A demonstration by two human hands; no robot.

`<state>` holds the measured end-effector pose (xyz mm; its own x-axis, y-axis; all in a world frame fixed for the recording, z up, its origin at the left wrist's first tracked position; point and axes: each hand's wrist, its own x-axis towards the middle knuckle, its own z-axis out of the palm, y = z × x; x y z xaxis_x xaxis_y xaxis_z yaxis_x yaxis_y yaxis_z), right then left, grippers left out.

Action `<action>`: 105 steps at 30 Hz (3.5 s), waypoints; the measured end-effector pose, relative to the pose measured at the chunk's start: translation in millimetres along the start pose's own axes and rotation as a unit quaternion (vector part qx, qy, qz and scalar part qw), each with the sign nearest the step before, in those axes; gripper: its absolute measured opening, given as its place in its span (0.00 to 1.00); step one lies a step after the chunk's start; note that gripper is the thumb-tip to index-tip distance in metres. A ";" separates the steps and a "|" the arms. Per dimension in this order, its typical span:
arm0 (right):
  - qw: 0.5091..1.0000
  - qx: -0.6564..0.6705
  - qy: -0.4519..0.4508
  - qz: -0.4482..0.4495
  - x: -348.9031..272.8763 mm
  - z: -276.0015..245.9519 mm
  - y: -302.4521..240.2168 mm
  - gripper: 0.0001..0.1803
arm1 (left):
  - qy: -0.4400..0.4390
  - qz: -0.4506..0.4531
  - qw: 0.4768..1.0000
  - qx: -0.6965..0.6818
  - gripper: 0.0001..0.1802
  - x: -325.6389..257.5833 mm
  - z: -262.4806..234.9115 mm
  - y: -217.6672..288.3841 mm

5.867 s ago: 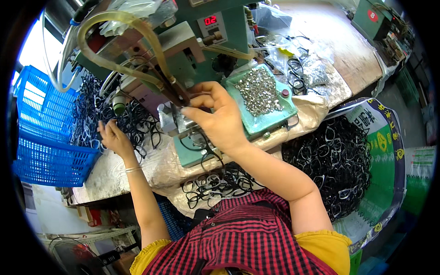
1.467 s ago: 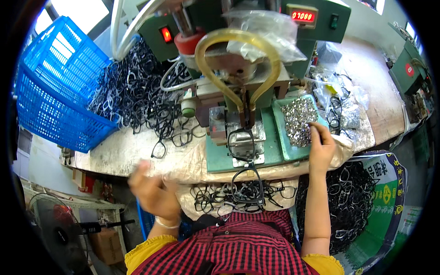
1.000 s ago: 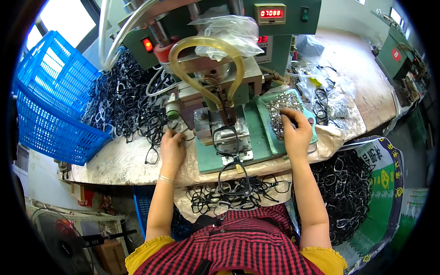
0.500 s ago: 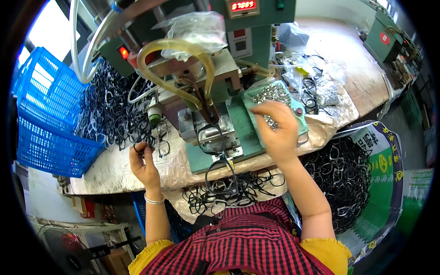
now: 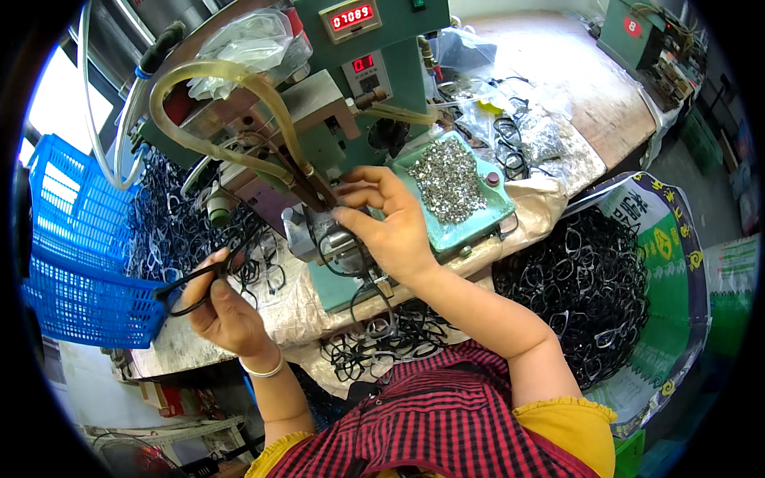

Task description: The person repeatedly picks up black eyeglass frames from a pile, places them into a green machine, and removes them after processing. The person also handles small metal components from a tray and places them into the machine alongside the frames. The processed frames are set aside on the table.

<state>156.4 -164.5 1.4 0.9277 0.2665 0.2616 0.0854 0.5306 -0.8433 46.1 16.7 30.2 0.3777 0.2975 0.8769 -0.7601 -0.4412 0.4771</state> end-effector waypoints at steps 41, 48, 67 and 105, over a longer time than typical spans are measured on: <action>0.843 -0.513 0.044 -0.157 -1.3 -85.8 -8.5 0.07 | -0.005 -0.169 0.907 0.385 0.18 -3.0 -46.1 -112.9; 0.857 -0.493 0.066 -0.133 -6.7 -84.5 -6.9 0.07 | 0.048 -0.172 0.919 0.352 0.12 5.8 -31.5 -127.0; 0.972 -0.229 -0.022 -0.054 15.3 -17.1 -7.1 0.18 | -0.169 -0.087 0.762 0.620 0.08 12.1 -149.8 -137.8; 0.797 -0.587 0.106 -0.094 24.4 -129.2 13.3 0.07 | -0.338 0.164 0.921 0.100 0.23 -6.6 45.0 21.9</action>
<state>227.1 -254.8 -64.1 0.8884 0.0638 0.4546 0.3961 -0.6069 -0.6890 50.8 -33.0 37.5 0.4391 -0.4449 0.7806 -0.8049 -0.5807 0.1218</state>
